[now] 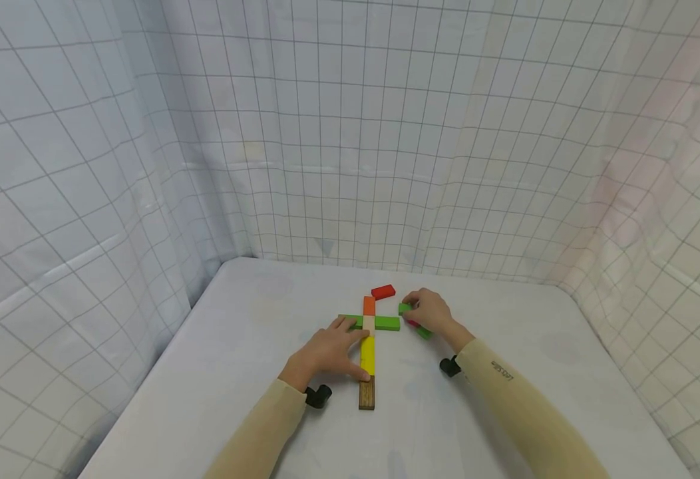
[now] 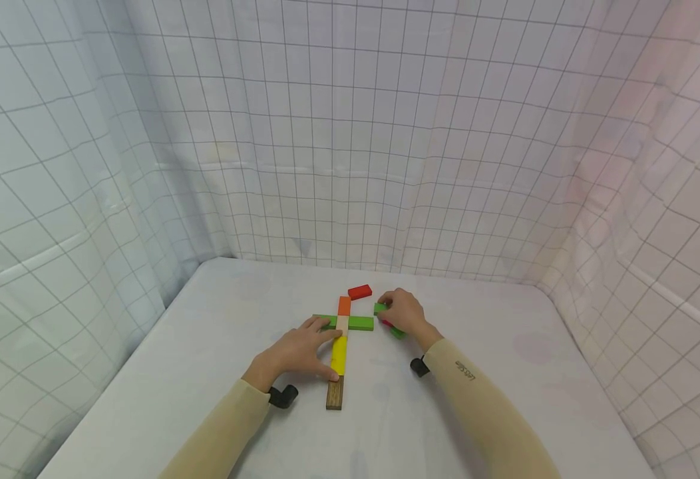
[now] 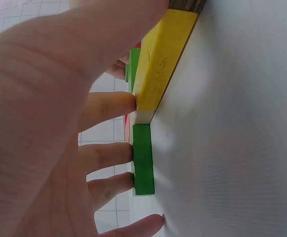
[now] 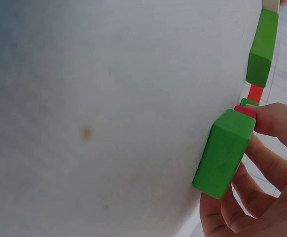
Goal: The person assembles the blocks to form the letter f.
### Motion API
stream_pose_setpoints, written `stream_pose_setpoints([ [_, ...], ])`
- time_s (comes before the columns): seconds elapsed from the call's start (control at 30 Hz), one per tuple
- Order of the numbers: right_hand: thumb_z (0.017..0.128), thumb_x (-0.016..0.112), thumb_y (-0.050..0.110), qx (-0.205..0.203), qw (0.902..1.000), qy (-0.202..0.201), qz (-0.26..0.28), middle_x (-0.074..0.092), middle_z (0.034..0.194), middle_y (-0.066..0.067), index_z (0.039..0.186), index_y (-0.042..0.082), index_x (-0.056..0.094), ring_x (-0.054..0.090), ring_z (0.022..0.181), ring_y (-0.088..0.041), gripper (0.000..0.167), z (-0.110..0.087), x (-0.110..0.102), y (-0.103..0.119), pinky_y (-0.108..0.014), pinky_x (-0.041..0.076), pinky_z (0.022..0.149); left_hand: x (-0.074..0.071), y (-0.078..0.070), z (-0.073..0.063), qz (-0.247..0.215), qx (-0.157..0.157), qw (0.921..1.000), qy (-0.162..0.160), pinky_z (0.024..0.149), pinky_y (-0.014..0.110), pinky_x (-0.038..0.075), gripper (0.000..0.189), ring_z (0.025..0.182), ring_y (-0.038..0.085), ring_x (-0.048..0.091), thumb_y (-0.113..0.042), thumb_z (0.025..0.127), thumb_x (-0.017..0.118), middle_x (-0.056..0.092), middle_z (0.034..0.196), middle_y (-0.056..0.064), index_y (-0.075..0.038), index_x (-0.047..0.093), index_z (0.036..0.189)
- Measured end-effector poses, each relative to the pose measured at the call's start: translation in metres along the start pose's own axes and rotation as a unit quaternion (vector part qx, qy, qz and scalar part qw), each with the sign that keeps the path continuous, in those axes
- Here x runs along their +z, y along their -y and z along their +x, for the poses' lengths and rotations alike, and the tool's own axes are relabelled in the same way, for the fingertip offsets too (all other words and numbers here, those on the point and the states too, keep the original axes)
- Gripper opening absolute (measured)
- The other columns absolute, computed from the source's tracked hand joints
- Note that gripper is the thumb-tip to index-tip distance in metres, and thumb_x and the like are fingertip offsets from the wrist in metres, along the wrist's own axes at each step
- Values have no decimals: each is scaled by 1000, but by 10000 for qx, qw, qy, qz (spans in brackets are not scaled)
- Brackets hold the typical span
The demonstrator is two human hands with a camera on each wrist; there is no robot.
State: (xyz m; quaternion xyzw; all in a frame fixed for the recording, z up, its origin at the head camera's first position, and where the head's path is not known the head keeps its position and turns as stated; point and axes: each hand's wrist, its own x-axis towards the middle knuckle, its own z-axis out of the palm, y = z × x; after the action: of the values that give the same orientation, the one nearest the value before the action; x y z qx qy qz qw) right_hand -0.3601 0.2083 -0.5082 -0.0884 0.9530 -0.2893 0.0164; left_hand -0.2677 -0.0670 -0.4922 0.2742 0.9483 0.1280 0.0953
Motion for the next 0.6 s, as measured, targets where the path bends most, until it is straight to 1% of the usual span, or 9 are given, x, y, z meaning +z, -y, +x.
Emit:
stream_pose_setpoints([
  [0.13, 86, 78, 25, -30, 10000, 14, -28, 62, 102, -1, 113, 15, 75, 58, 92, -21, 29, 0, -1, 0, -37, 51, 78, 0, 0, 0, 13, -21, 10000, 9, 106, 61, 37, 96, 147, 32, 25, -72, 72, 76, 32, 160, 8, -25, 48, 151],
  [0.37, 86, 78, 25, -140, 9998, 49, -127, 62, 101, -1, 112, 14, 76, 58, 90, -20, 29, 1, -3, -1, -35, 51, 75, 1, 0, 2, 5, -39, 10000, 12, 106, 62, 37, 97, 148, 33, 24, -73, 71, 76, 32, 160, 9, -25, 48, 151],
  [0.6, 86, 78, 25, -131, 9998, 81, -91, 64, 103, -2, 112, 13, 75, 59, 90, -20, 29, 3, -3, -2, -34, 51, 75, 1, 1, 3, -44, -22, 10000, -9, 105, 63, 37, 98, 147, 32, 24, -73, 71, 77, 32, 160, 9, -25, 48, 151],
])
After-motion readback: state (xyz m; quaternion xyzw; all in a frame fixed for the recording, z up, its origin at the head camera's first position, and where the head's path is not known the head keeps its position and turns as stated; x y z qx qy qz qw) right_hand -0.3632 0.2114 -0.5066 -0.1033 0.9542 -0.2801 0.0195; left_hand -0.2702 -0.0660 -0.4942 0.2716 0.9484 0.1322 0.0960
